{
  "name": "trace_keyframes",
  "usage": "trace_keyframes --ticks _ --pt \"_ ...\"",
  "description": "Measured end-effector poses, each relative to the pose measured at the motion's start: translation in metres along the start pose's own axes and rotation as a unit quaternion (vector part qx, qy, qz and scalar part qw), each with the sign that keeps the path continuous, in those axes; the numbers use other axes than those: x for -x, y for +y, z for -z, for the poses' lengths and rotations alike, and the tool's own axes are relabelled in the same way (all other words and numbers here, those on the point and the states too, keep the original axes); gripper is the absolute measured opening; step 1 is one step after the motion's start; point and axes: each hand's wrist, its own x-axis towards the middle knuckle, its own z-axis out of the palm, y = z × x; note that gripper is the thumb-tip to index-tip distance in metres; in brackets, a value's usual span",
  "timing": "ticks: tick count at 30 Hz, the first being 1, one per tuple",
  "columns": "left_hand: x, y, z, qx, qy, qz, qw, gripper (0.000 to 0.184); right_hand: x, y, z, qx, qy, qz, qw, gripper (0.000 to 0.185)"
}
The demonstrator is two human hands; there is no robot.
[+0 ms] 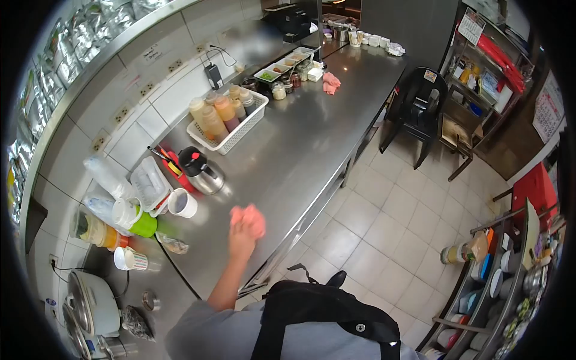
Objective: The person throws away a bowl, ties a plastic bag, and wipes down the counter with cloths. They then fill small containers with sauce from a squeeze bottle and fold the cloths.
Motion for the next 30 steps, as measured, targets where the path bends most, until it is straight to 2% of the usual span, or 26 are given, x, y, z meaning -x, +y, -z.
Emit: trace_keyframes --ticks 2,3,4,5,6,7,8,10,11,13,14,15,16,17,18,19,20,21,22,24,26,28,29,30 --pt "0.037 0.004 0.009 -0.027 -0.055 0.112 0.992 0.035 -0.058 0.07 0.045 0.176 0.049 0.11 0.977 0.028" --pt "0.049 0.012 0.015 -0.027 -0.092 0.173 0.98 0.034 -0.096 0.111 0.104 -0.101 0.136 0.011 0.986 0.021" --pt "0.047 0.045 0.053 -0.01 -0.121 0.259 0.958 0.032 -0.131 0.096 0.143 0.024 0.043 0.056 0.997 0.02" --pt "0.039 0.074 0.081 0.007 -0.144 0.341 0.929 0.03 -0.112 0.058 0.244 0.029 0.053 0.154 0.986 0.017" --pt "0.03 0.097 0.089 0.004 -0.141 0.345 0.928 0.03 -0.098 -0.003 0.316 -0.33 0.06 -0.029 0.942 0.023" --pt "0.019 0.122 0.089 0.094 -0.1 0.347 0.928 0.029 -0.093 -0.049 0.38 -0.347 0.045 -0.033 0.936 0.028" --pt "0.01 0.142 0.081 0.185 -0.057 0.345 0.918 0.028 -0.099 -0.082 0.428 -0.374 0.006 0.009 0.927 0.029" --pt "-0.016 0.148 0.034 0.194 -0.008 0.192 0.962 0.03 -0.095 -0.163 0.507 -0.43 -0.092 0.112 0.891 0.038" --pt "-0.035 0.175 0.03 0.228 -0.001 0.154 0.961 0.031 -0.089 -0.204 0.537 -0.419 -0.139 0.167 0.882 0.049" --pt "-0.078 0.225 0.015 0.288 0.002 0.077 0.955 0.034 -0.088 -0.27 0.572 -0.467 -0.278 0.284 0.79 0.062" --pt "-0.094 0.241 0.001 0.316 0.001 0.038 0.948 0.035 -0.095 -0.296 0.579 -0.475 -0.317 0.309 0.761 0.067" --pt "-0.107 0.256 -0.012 0.32 0.001 0.037 0.947 0.035 -0.1 -0.319 0.583 -0.481 -0.354 0.332 0.73 0.072" --pt "-0.121 0.271 -0.025 0.321 -0.034 -0.01 0.946 0.036 -0.113 -0.335 0.579 -0.508 -0.357 0.347 0.703 0.079" --pt "-0.136 0.284 -0.037 0.322 -0.068 -0.058 0.942 0.037 -0.111 -0.351 0.584 -0.57 -0.391 0.319 0.648 0.074" --pt "-0.151 0.297 -0.046 0.327 -0.066 -0.061 0.941 0.037 -0.109 -0.36 0.597 -0.628 -0.42 0.291 0.587 0.07" --pt "-0.164 0.309 -0.052 0.325 -0.081 -0.109 0.936 0.037 -0.127 -0.357 0.604 -0.627 -0.417 0.292 0.59 0.07" --pt "-0.176 0.318 -0.054 0.322 -0.096 -0.153 0.929 0.038 -0.152 -0.351 0.605 -0.65 -0.343 0.262 0.625 0.062" --pt "-0.196 0.325 -0.045 0.341 -0.151 -0.138 0.917 0.041 -0.164 -0.351 0.613 -0.669 -0.27 0.23 0.653 0.055" --pt "-0.212 0.325 -0.046 0.34 -0.153 -0.137 0.918 0.041 -0.177 -0.344 0.625 -0.67 -0.271 0.229 0.652 0.055" --pt "-0.25 0.322 -0.052 0.358 -0.126 -0.107 0.919 0.039 -0.199 -0.33 0.672 -0.645 -0.081 0.29 0.703 0.038" --pt "-0.281 0.307 -0.06 0.33 -0.12 -0.085 0.933 0.034 -0.215 -0.319 0.729 -0.511 0.082 0.212 0.829 0.033" --pt "-0.314 0.299 -0.057 0.229 -0.073 -0.101 0.965 0.029 -0.207 -0.329 0.78 -0.435 0.218 0.307 0.818 0.034" --pt "-0.327 0.304 -0.049 0.247 -0.068 -0.075 0.964 0.026 -0.211 -0.334 0.802 -0.437 0.217 0.306 0.817 0.034" --pt "-0.338 0.305 -0.048 0.245 -0.071 -0.074 0.964 0.026 -0.216 -0.339 0.822 -0.328 0.3 0.363 0.819 0.038"
